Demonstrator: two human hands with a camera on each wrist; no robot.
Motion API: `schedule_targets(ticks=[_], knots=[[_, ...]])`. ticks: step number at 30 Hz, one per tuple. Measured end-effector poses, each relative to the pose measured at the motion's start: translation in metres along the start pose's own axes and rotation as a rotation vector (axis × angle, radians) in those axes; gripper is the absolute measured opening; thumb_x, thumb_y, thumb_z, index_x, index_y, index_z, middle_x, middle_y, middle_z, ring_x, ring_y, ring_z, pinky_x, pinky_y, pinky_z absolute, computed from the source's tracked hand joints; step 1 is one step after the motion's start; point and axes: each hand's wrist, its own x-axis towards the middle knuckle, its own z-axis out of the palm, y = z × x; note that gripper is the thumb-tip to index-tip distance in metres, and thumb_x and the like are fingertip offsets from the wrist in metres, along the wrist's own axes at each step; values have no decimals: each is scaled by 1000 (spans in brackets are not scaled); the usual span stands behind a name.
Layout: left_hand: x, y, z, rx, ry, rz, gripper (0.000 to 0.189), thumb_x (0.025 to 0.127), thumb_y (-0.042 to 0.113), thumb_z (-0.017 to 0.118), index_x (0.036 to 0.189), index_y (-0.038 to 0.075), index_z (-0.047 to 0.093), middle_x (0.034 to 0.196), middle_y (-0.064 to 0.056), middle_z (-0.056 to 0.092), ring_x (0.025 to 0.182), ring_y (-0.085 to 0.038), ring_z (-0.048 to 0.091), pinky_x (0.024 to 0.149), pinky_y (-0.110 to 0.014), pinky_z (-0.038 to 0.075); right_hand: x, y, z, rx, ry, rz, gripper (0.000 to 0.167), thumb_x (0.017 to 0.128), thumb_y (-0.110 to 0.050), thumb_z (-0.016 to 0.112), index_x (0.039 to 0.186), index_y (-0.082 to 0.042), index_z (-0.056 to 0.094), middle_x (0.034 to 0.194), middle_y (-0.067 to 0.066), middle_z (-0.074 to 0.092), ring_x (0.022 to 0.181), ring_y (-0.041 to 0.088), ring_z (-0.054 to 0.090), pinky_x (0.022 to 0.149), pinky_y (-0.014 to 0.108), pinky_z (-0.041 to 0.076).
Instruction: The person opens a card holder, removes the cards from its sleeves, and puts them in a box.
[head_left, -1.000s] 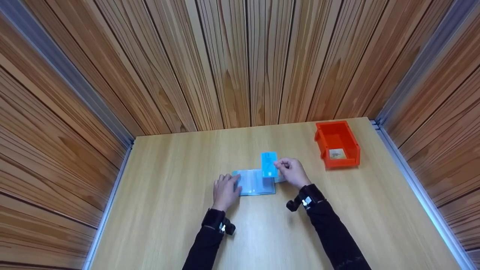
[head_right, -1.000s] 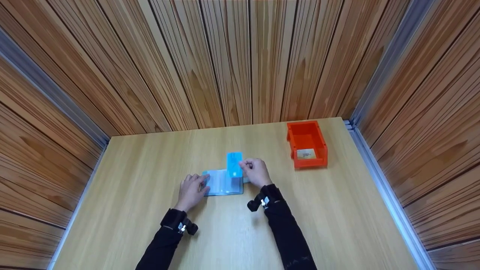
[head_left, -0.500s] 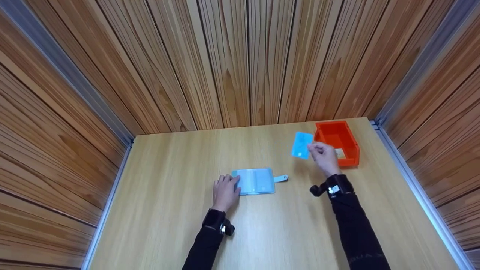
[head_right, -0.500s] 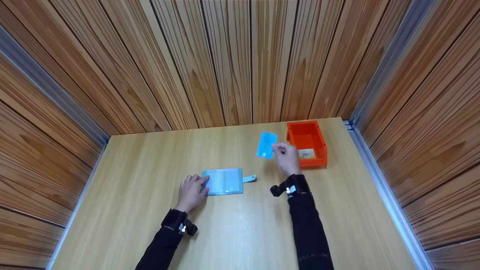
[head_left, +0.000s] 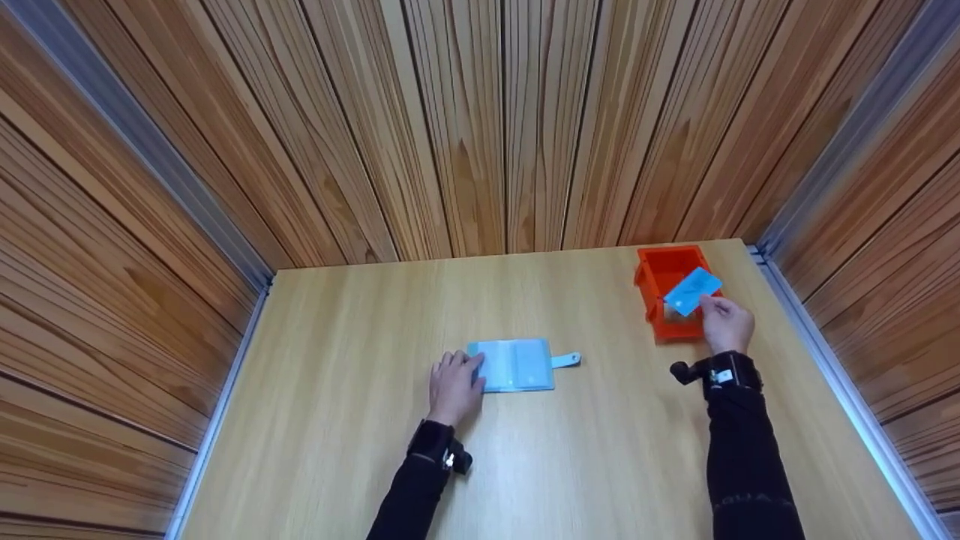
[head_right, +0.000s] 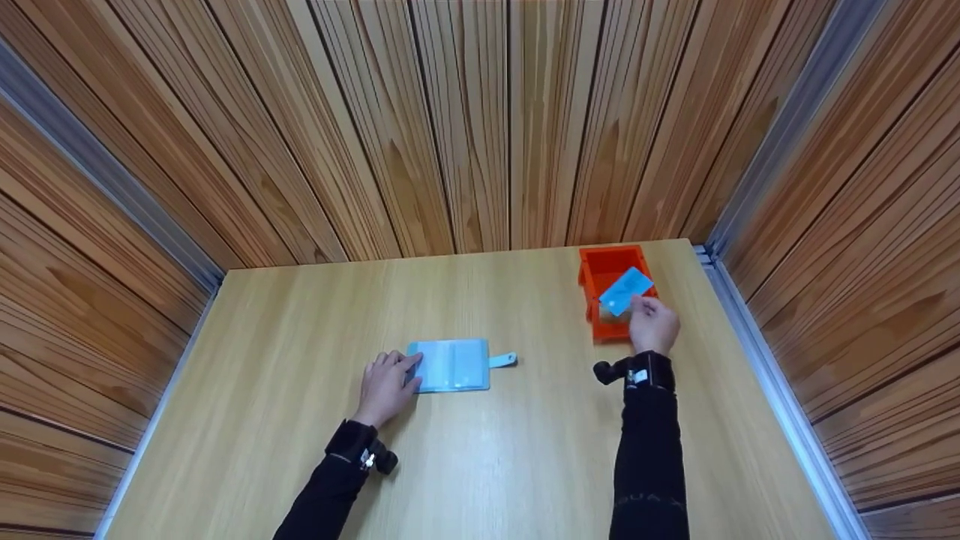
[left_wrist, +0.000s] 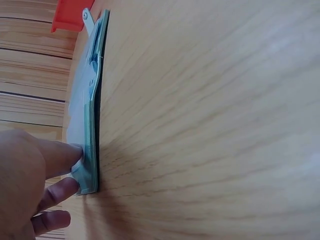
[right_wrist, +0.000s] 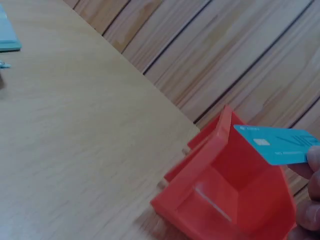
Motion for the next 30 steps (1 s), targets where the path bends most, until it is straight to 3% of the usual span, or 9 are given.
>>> schedule_targets(ticks=[4, 7, 9, 11, 13, 16, 19, 25, 30], knots=[[0, -1, 0, 8, 33, 18, 43, 97, 29, 71, 139, 19, 67, 116, -4, 64, 102, -21, 52, 85, -37, 38, 3, 12, 6, -32, 50, 13, 39, 102, -29, 64, 123, 3, 74, 104, 10, 77, 84, 6, 58, 77, 20, 43], [-1, -2, 1, -2, 34, 20, 44, 98, 30, 70, 140, 19, 66, 117, -4, 63, 102, -21, 52, 85, -36, 38, 1, 19, 10, -42, 12, 99, 44, 104, -34, 59, 129, 1, 71, 124, 19, 72, 103, 20, 61, 87, 26, 45], [-2, -2, 1, -17, 26, 22, 44, 98, 30, 70, 141, 19, 65, 117, -4, 63, 102, -20, 52, 85, -36, 38, -1, 22, 13, -24, -18, 184, 47, 105, -37, 57, 133, -1, 68, 132, 19, 68, 113, 25, 58, 92, 31, 44], [-2, -2, 2, -28, 15, 20, 45, 99, 30, 70, 142, 19, 65, 118, -4, 63, 102, -20, 51, 85, -36, 38, -2, 24, 15, 3, -39, 261, 49, 106, -39, 56, 137, -3, 67, 124, 14, 71, 111, 24, 57, 92, 32, 44], [-2, -2, 2, -39, 14, 17, 45, 98, 30, 70, 141, 19, 65, 118, -4, 63, 103, -20, 51, 85, -37, 38, -1, 24, 17, 35, -47, 305, 48, 105, -39, 57, 137, -5, 67, 105, 7, 74, 99, 19, 59, 86, 31, 45], [-1, -3, 2, -42, 13, 10, 45, 98, 30, 70, 142, 19, 65, 118, -4, 63, 103, -20, 51, 86, -37, 37, 0, 21, 19, 59, -51, 333, 47, 104, -38, 60, 136, -6, 68, 74, -8, 66, 77, 11, 57, 76, 28, 43], [0, -3, 1, -44, 24, 16, 45, 98, 29, 71, 141, 19, 65, 116, -4, 63, 102, -20, 51, 86, -37, 38, 0, 17, 21, 25, -46, 328, 47, 103, -39, 62, 135, -5, 69, 57, -15, 58, 64, 7, 55, 72, 28, 42], [1, -3, 0, -40, 33, 20, 44, 98, 28, 71, 141, 18, 66, 115, -4, 63, 103, -21, 52, 87, -39, 39, 2, 12, 24, -88, -35, 315, 51, 99, -44, 68, 126, -1, 73, 50, -15, 55, 58, 9, 57, 69, 29, 44], [1, -4, 1, -30, 20, 23, 44, 98, 28, 70, 141, 18, 66, 115, -4, 63, 103, -21, 52, 87, -38, 38, 0, 15, 26, -73, -15, 306, 49, 95, -40, 74, 122, 1, 74, 54, -13, 58, 57, 9, 59, 65, 25, 46]])
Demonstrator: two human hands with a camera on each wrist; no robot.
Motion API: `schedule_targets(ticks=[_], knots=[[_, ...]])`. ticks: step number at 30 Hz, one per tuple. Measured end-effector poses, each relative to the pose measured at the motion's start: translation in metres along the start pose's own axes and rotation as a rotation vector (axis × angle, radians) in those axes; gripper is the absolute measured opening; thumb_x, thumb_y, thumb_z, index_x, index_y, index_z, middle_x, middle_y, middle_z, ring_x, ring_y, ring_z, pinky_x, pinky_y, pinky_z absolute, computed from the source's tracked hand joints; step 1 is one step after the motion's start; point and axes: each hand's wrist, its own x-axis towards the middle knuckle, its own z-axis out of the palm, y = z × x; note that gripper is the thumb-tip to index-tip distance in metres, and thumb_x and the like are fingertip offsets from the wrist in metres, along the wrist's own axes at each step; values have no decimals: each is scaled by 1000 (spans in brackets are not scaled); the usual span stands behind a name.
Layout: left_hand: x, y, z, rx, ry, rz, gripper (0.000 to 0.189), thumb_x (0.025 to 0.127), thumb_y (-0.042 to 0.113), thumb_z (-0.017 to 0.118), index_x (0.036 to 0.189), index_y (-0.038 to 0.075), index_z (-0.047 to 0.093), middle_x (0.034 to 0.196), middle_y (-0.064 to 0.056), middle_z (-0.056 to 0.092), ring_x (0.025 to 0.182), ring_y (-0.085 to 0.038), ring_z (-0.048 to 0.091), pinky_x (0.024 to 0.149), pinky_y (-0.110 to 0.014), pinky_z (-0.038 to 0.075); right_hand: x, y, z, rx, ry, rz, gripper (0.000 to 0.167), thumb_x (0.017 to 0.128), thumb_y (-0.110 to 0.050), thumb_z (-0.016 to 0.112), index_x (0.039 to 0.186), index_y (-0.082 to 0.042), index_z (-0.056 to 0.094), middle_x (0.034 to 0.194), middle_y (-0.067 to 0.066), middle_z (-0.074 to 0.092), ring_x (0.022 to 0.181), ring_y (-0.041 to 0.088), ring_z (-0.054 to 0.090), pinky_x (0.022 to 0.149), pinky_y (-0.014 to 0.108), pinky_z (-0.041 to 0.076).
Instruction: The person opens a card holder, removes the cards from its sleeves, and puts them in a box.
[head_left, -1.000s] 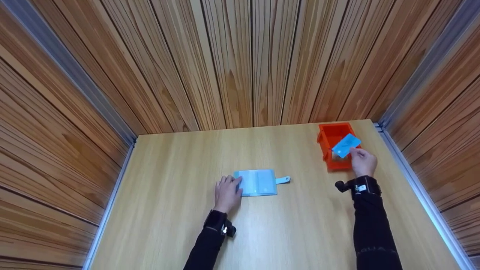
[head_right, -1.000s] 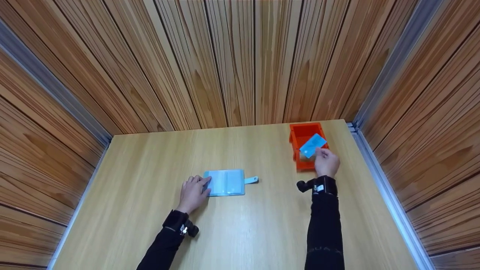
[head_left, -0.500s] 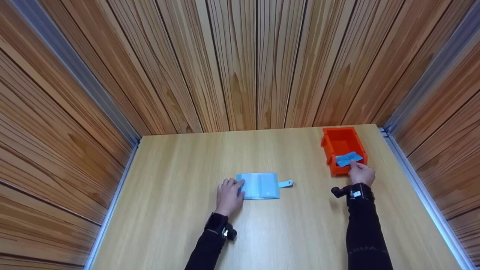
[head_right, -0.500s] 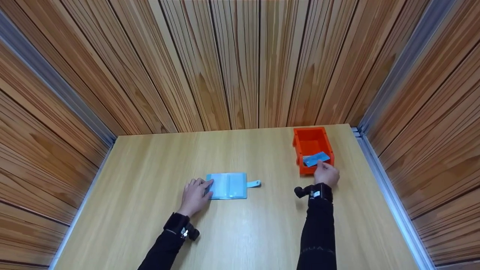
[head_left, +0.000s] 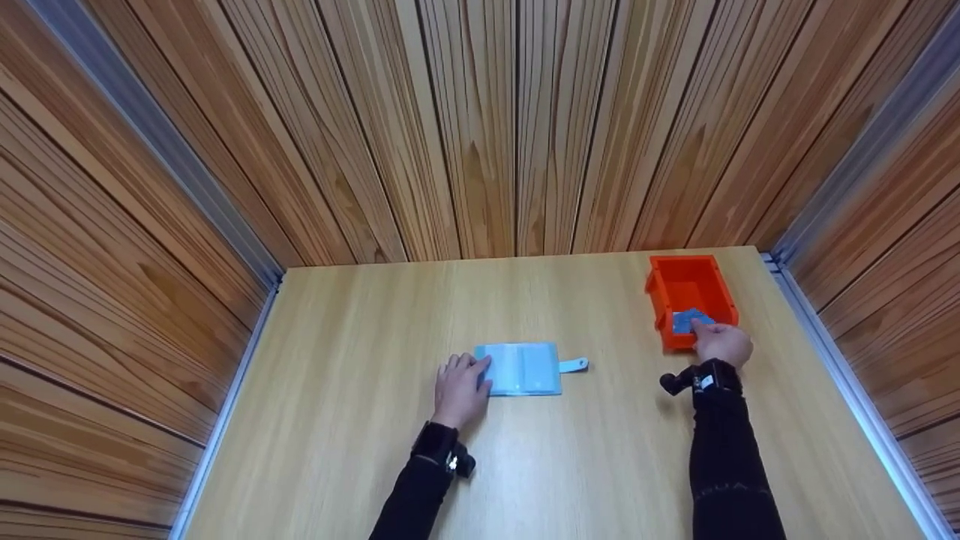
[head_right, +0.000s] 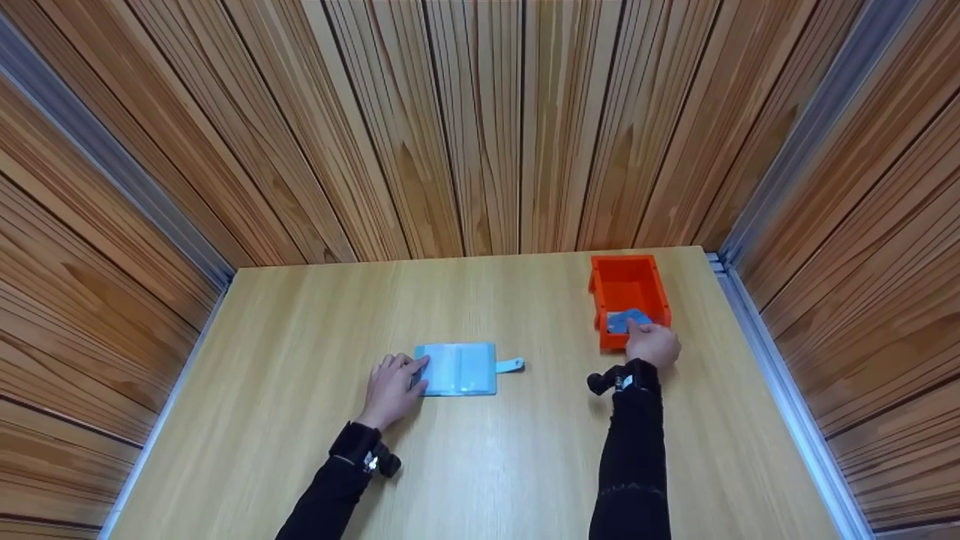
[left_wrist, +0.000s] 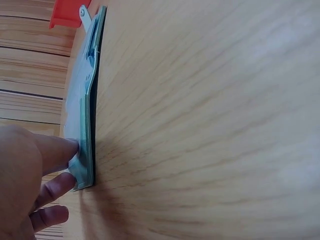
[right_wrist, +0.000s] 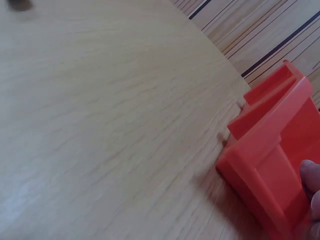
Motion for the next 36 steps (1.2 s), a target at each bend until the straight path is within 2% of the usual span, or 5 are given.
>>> schedule_targets(ticks=[8, 16, 23, 28, 36], knots=[[-2, 2, 0, -2, -15, -3, 44, 99, 28, 70, 142, 18, 65, 118, -5, 64, 105, -22, 53, 88, -38, 38, 5, 8, -3, 30, -8, -70, 43, 95, -36, 76, 116, 2, 75, 55, -10, 60, 52, 9, 61, 55, 23, 46], [-1, 3, -3, -2, -44, -16, 46, 100, 30, 68, 144, 19, 63, 121, -5, 63, 107, -21, 51, 89, -38, 38, 2, 6, -8, 1, 21, -183, 47, 97, -41, 71, 112, 3, 75, 53, -14, 57, 51, 4, 56, 65, 21, 43], [1, 1, -4, 11, -46, -23, 46, 100, 30, 69, 144, 20, 63, 121, -4, 63, 106, -21, 51, 89, -38, 38, -19, -19, 11, 21, 43, -431, 42, 98, -40, 70, 116, -3, 78, 91, 8, 72, 76, 11, 58, 69, 19, 44], [-1, 0, -2, -12, -48, -33, 46, 100, 30, 69, 144, 20, 63, 120, -3, 63, 105, -20, 50, 88, -36, 37, -50, -32, 46, -68, -146, -660, 30, 99, -28, 69, 115, -5, 79, 97, 16, 76, 84, 25, 64, 73, 24, 47], [-2, 3, 2, -16, -27, -37, 46, 100, 30, 69, 144, 20, 63, 119, -3, 63, 103, -19, 51, 86, -35, 37, -108, -21, 103, -457, -624, -766, 45, 94, -33, 77, 135, -17, 69, 83, -1, 64, 71, 18, 58, 67, 32, 45]])
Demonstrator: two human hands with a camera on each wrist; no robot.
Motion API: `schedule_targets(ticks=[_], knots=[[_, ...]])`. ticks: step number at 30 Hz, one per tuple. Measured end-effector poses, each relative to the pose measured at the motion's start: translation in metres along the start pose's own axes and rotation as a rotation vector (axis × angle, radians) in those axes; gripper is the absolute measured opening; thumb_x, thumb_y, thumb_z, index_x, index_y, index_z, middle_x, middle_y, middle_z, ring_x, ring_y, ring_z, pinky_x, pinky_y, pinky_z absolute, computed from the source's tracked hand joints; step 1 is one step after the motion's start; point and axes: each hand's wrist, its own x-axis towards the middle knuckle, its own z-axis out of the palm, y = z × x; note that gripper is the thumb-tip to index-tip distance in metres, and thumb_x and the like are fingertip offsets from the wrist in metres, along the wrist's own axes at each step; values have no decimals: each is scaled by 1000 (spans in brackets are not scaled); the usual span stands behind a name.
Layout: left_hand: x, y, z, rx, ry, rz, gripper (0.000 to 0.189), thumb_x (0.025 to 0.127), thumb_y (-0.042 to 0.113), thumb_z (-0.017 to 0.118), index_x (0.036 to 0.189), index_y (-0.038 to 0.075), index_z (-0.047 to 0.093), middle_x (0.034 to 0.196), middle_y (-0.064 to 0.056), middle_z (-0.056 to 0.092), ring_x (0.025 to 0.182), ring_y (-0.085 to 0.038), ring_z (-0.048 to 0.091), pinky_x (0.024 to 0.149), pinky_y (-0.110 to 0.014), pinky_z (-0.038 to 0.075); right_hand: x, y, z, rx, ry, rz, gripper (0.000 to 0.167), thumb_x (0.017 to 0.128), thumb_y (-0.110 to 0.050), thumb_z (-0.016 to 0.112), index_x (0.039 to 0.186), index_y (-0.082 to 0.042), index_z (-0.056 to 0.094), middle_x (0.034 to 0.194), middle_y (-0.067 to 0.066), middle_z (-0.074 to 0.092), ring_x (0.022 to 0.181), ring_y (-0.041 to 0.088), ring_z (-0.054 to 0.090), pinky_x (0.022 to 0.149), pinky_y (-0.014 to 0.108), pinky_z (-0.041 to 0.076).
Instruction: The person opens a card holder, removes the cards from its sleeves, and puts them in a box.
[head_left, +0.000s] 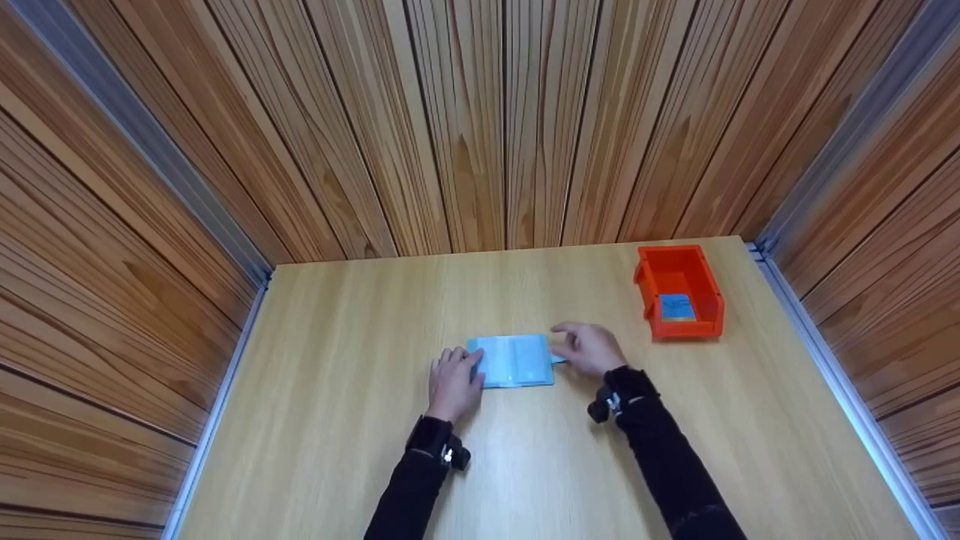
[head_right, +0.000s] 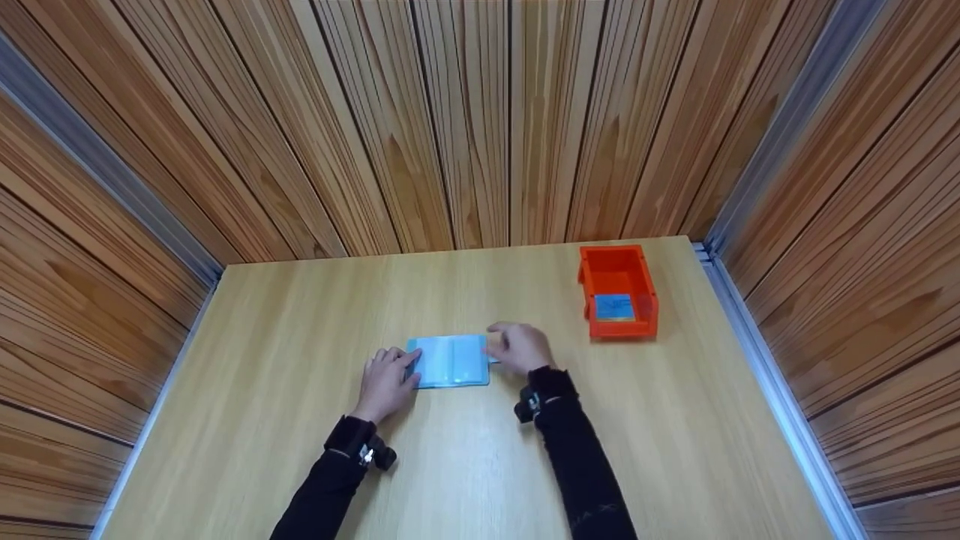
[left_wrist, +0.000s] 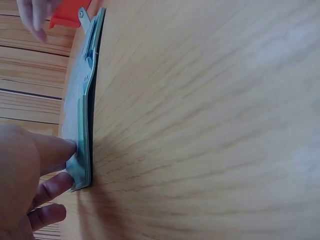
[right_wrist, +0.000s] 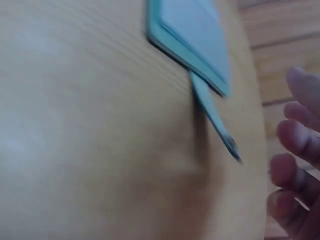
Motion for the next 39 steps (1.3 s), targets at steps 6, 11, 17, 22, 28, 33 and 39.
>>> schedule_targets(ticks=[6, 11, 17, 22, 28, 33, 39], knots=[[0, -1, 0, -10, -8, 4, 46, 100, 30, 68, 144, 20, 63, 122, -4, 64, 106, -21, 52, 88, -37, 38, 3, -9, 30, -144, -147, 9, 77, 87, -44, 83, 153, -20, 53, 95, -2, 57, 86, 17, 52, 75, 33, 39], [1, -1, 0, -26, -2, 0, 45, 100, 30, 67, 144, 20, 63, 123, -4, 64, 108, -21, 52, 89, -38, 39, 6, -6, 37, -213, -138, -34, 83, 86, -47, 83, 155, -18, 48, 98, -1, 59, 87, 18, 51, 78, 34, 38], [2, -2, 1, -22, -12, -5, 46, 101, 32, 66, 145, 21, 62, 125, -3, 64, 109, -20, 52, 91, -37, 38, 7, -1, 37, -191, -106, -80, 78, 83, -46, 85, 151, -22, 54, 80, -3, 47, 73, 15, 44, 68, 30, 33], [2, -3, 1, -31, -5, 1, 45, 101, 31, 67, 144, 20, 63, 124, -4, 64, 109, -21, 53, 90, -38, 38, 6, 1, 39, -127, -70, -114, 66, 82, -40, 87, 142, -24, 64, 78, -4, 50, 70, 12, 44, 65, 27, 32], [0, -4, 3, -40, 4, 13, 45, 99, 29, 68, 143, 19, 64, 123, -5, 65, 109, -22, 53, 89, -38, 38, 4, -10, 44, 21, 2, -100, 31, 84, -22, 87, 114, -15, 82, 82, -6, 67, 72, 10, 53, 67, 26, 41], [1, -4, 2, -60, -3, 1, 46, 100, 29, 68, 144, 19, 62, 122, -3, 64, 107, -20, 52, 89, -38, 38, 5, -24, 44, 223, 19, -4, 36, 90, -15, 81, 126, -13, 75, 91, -1, 74, 82, 12, 65, 72, 26, 48], [0, -7, 0, -78, -4, -5, 48, 101, 29, 67, 147, 19, 60, 127, -4, 65, 112, -22, 53, 92, -39, 39, 4, -35, 44, 432, -5, 20, 55, 99, -21, 72, 150, -15, 55, 106, 6, 77, 102, 19, 72, 87, 33, 54]])
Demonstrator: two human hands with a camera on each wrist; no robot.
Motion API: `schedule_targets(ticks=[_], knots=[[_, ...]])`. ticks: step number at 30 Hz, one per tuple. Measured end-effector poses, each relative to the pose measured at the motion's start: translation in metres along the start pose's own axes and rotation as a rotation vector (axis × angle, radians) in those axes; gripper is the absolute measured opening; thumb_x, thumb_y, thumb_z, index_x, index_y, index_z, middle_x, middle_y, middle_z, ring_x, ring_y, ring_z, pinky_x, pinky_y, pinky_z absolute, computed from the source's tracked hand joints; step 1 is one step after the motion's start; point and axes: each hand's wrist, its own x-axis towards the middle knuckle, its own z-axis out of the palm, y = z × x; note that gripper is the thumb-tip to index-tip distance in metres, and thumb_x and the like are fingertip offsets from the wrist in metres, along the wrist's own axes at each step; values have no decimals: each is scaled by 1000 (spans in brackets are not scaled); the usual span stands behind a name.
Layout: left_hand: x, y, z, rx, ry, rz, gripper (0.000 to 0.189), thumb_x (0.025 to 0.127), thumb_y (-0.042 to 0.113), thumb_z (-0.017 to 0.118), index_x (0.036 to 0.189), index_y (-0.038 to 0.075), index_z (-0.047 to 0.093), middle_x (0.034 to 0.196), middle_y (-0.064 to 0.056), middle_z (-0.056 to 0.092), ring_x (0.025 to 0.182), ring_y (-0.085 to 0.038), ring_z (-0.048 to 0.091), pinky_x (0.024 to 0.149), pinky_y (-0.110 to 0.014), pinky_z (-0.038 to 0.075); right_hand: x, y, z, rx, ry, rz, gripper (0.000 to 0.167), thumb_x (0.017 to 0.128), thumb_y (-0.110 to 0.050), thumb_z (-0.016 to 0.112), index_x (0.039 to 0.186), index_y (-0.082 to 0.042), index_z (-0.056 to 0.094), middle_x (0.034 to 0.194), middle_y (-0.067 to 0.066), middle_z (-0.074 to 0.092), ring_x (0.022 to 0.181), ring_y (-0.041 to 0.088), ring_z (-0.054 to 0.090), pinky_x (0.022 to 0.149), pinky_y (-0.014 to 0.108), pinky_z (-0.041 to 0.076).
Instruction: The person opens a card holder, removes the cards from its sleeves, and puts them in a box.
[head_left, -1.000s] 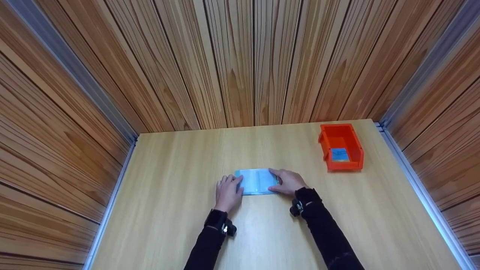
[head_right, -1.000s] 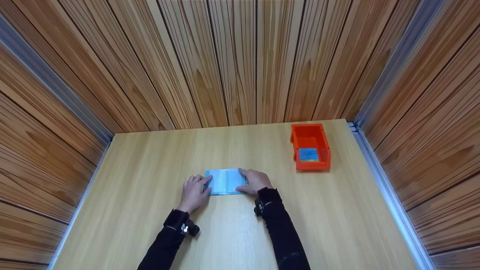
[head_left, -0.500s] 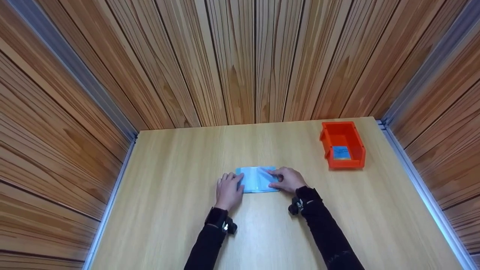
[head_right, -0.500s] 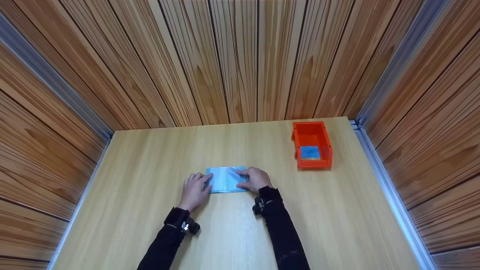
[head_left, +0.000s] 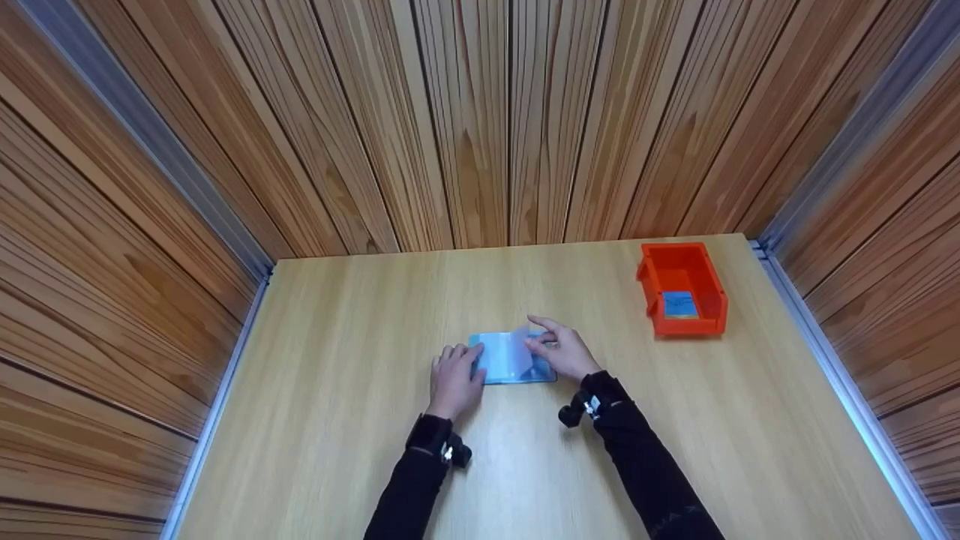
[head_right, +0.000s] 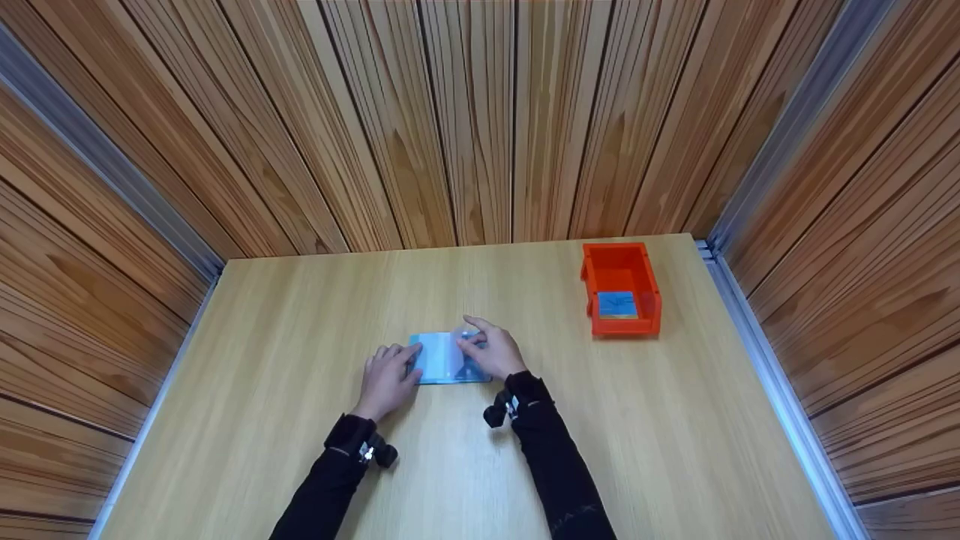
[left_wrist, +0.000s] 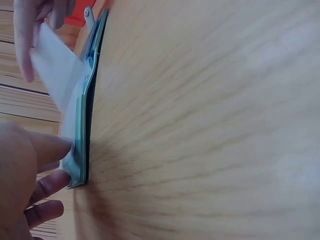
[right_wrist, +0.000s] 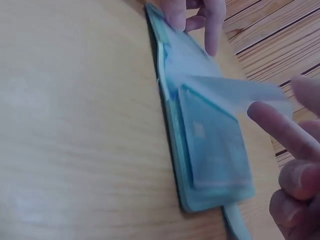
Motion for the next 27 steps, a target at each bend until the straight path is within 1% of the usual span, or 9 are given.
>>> schedule_targets(ticks=[3, 6, 9, 11, 16, 20, 23, 24, 27], knots=[[0, -1, -2, 11, 36, -7, 48, 101, 29, 66, 148, 19, 59, 127, -4, 66, 113, -22, 55, 93, -40, 40, -1, -4, 5, 29, -56, 7, 58, 101, -28, 68, 155, -17, 49, 110, 5, 78, 111, 21, 72, 101, 43, 50], [1, -2, -4, 27, 107, -3, 46, 102, 28, 65, 147, 20, 59, 122, -4, 67, 111, -23, 56, 90, -39, 41, -2, -6, 12, 13, -127, -28, 62, 103, -29, 65, 159, -15, 42, 112, 7, 79, 117, 23, 70, 110, 49, 43], [1, 0, -4, 37, 165, 7, 45, 103, 27, 63, 147, 20, 59, 117, -3, 67, 106, -23, 57, 86, -38, 41, -2, -7, 20, -49, -179, -82, 63, 103, -28, 65, 159, -10, 41, 114, 9, 78, 118, 26, 70, 111, 50, 44], [0, 2, -3, 53, 178, 21, 45, 103, 27, 63, 147, 20, 59, 115, -4, 67, 104, -23, 57, 84, -38, 41, -2, -6, 25, -101, -207, -112, 60, 103, -28, 64, 156, -7, 45, 114, 10, 78, 117, 27, 70, 107, 48, 47], [-1, 4, 2, 94, 134, 56, 47, 102, 32, 64, 147, 20, 60, 113, -4, 65, 101, -22, 55, 83, -37, 39, -3, -7, 32, -157, -240, -152, 52, 104, -24, 64, 149, -2, 53, 115, 12, 77, 117, 29, 70, 100, 47, 52], [-1, 4, 6, 133, 92, 57, 48, 101, 33, 65, 148, 22, 59, 113, -2, 62, 99, -20, 52, 82, -35, 37, -4, -9, 33, -144, -247, -138, 51, 104, -24, 64, 149, -4, 54, 116, 11, 76, 121, 31, 68, 103, 50, 51], [-1, 4, 9, 153, 78, 64, 48, 100, 32, 67, 147, 22, 60, 113, -3, 62, 98, -21, 51, 81, -36, 37, -4, -11, 29, -151, -234, -129, 50, 103, -25, 65, 149, -7, 55, 113, 6, 77, 120, 28, 68, 104, 47, 50], [-1, 5, 10, 157, 76, 68, 48, 100, 32, 67, 146, 21, 61, 114, -3, 62, 99, -21, 51, 82, -36, 37, -3, -11, 26, -158, -222, -134, 49, 103, -25, 66, 148, -7, 56, 111, 5, 77, 117, 26, 68, 102, 44, 50], [-1, 6, 10, 157, 70, 75, 47, 100, 32, 67, 146, 20, 62, 115, -4, 62, 101, -23, 52, 83, -37, 37, -2, -11, 15, -179, -165, -139, 47, 101, -22, 68, 146, -9, 60, 104, 2, 76, 93, 21, 69, 85, 33, 51]])
